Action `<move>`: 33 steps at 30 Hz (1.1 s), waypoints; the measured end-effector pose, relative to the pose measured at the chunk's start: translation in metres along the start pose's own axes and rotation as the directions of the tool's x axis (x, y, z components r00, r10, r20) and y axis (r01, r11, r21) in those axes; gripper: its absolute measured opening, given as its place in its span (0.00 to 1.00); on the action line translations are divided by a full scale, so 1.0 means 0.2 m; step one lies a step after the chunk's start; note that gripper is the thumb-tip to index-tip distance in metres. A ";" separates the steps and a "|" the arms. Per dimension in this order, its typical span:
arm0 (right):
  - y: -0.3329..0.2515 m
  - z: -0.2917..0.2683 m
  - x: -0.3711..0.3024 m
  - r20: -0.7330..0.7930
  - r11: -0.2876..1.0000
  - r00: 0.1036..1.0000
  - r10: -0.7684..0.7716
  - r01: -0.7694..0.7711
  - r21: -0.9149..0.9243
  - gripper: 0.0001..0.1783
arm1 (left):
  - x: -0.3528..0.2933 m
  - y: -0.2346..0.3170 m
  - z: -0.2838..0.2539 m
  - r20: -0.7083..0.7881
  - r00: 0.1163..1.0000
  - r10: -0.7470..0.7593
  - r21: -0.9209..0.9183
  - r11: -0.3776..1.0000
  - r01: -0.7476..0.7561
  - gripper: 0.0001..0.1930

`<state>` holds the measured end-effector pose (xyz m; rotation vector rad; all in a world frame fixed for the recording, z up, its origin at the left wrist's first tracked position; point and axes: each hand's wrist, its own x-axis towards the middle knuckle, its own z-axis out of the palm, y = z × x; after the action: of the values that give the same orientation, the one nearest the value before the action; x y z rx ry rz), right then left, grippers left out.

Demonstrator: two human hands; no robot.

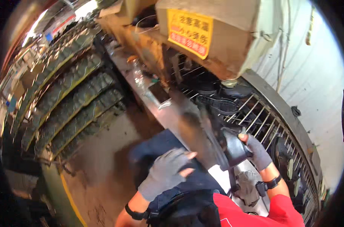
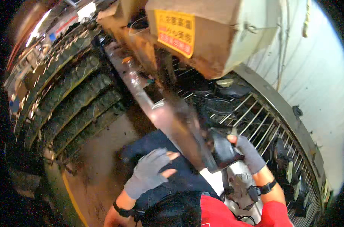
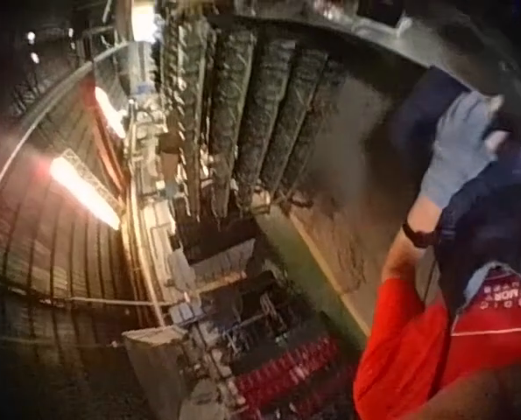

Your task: Inspect and assemble components of a black leather shoe on a factory line.

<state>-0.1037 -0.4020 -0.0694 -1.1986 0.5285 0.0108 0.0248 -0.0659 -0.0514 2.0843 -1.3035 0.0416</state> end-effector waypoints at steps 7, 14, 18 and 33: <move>0.26 -1.16 -0.22 -0.541 0.407 0.700 -0.466 -0.373 -0.834 0.28 | -0.41 -0.27 0.34 0.157 0.916 -0.370 -0.371 0.837 0.402 0.09; 0.20 -0.62 0.03 0.036 0.013 0.781 -0.624 0.056 -0.998 0.36 | -0.39 -0.32 0.47 0.302 0.807 -0.508 -0.183 0.800 0.572 0.13; 0.25 -0.35 0.62 0.119 0.161 0.845 -0.522 0.235 -0.958 0.25 | -0.43 -0.36 0.48 0.290 0.792 -0.537 -0.264 0.750 0.606 0.13; -0.22 0.40 0.26 0.273 0.935 0.955 -0.112 0.195 -0.297 0.17 | -0.24 -0.08 0.32 -0.182 0.964 -0.193 -0.238 0.960 0.148 0.42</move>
<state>-0.0151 -0.3608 -0.0294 -1.5306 0.2089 0.1177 -0.0058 -0.0585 -0.1274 1.9363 -0.9557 0.0308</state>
